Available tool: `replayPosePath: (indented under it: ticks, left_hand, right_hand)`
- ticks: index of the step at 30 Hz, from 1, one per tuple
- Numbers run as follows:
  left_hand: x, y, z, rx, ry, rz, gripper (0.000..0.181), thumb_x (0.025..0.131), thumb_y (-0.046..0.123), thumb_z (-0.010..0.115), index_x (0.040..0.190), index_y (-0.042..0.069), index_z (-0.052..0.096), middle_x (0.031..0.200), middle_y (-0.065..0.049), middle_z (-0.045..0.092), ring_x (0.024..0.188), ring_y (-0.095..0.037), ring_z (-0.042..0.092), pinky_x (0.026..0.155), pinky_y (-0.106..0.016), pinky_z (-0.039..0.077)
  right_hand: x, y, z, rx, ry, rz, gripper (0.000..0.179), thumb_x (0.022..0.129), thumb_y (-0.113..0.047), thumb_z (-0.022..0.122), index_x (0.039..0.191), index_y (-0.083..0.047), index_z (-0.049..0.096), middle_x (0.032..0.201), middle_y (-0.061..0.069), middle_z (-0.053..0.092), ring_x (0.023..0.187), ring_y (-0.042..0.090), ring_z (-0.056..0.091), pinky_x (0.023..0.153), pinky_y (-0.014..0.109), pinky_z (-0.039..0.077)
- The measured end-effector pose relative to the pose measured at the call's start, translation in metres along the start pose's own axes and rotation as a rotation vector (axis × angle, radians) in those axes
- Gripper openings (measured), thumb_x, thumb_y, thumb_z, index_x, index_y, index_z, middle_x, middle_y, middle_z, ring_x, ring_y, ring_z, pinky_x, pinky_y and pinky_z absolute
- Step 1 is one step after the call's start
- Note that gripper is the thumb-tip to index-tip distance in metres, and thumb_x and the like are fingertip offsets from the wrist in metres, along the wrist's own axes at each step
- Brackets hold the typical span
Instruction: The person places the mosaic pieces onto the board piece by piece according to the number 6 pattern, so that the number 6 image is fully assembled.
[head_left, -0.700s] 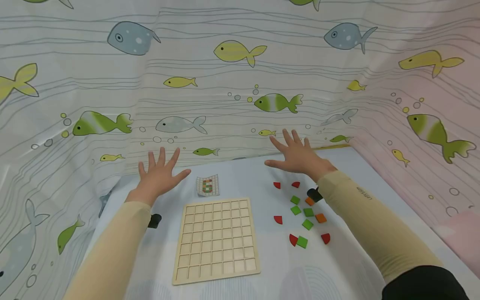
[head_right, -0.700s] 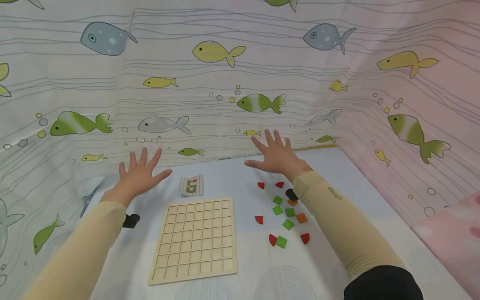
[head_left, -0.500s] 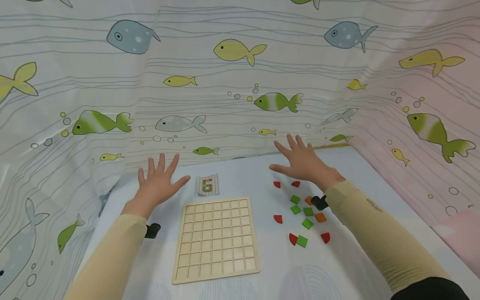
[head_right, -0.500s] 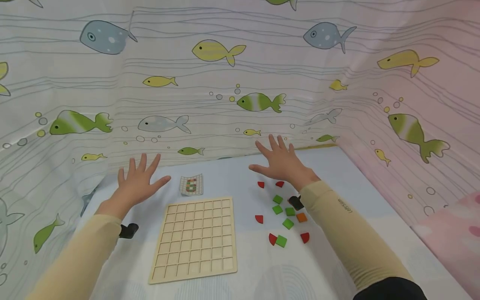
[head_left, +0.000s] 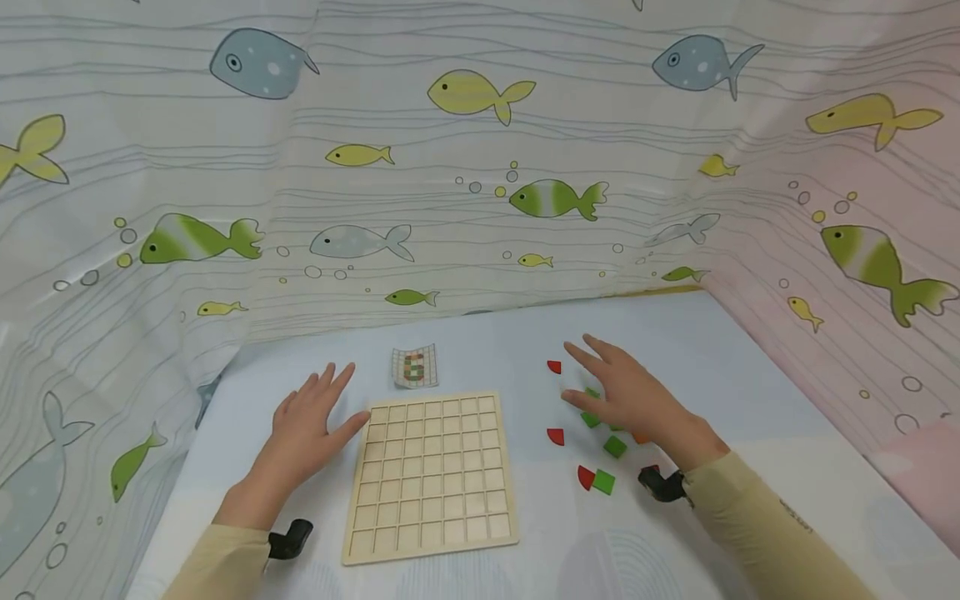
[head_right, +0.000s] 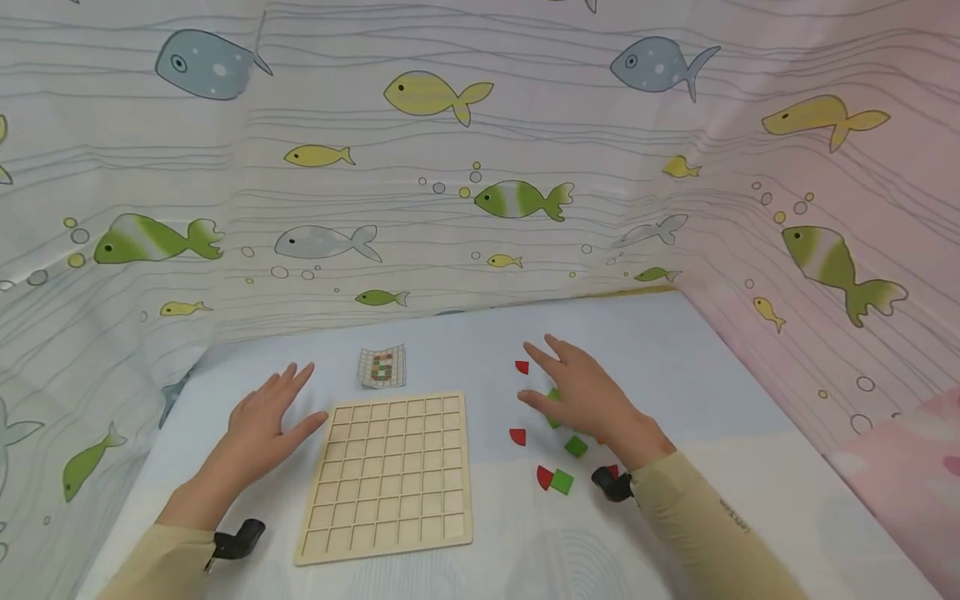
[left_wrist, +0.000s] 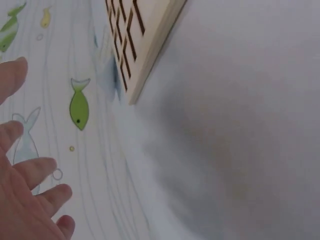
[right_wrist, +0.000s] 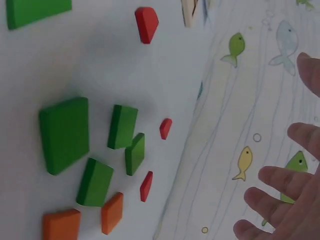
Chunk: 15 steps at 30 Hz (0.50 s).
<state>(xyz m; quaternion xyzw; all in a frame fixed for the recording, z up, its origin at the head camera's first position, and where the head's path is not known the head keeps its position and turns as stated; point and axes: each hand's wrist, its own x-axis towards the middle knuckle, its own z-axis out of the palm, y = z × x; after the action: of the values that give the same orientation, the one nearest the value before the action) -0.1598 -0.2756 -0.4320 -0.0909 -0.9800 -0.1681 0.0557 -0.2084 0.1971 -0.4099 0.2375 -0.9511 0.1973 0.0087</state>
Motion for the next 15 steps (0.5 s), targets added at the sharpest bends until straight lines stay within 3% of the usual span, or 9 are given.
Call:
replayPosePath:
  ticks: [8, 15]
  left_hand:
    - [-0.037, 0.000, 0.018, -0.055, -0.025, -0.018, 0.079, 0.095, 0.050, 0.062, 0.158, 0.018, 0.027, 0.157, -0.024, 0.028, 0.140, -0.048, 0.027, 0.106, -0.070, 0.017]
    - [-0.067, 0.001, 0.024, -0.172, 0.016, -0.035, 0.072, 0.094, 0.048, 0.065, 0.153, 0.015, 0.040, 0.151, -0.016, 0.043, 0.135, -0.041, 0.041, 0.106, -0.065, 0.026]
  right_hand:
    - [-0.031, -0.001, 0.021, 0.025, 0.013, -0.010, 0.079, 0.092, -0.066, 0.055, 0.154, -0.021, 0.039, 0.158, 0.011, 0.031, 0.140, 0.037, 0.032, 0.107, 0.058, 0.035]
    - [-0.051, 0.006, 0.035, 0.063, 0.025, 0.011, 0.070, 0.093, -0.062, 0.058, 0.150, -0.023, 0.046, 0.156, 0.008, 0.035, 0.139, 0.037, 0.034, 0.104, 0.059, 0.038]
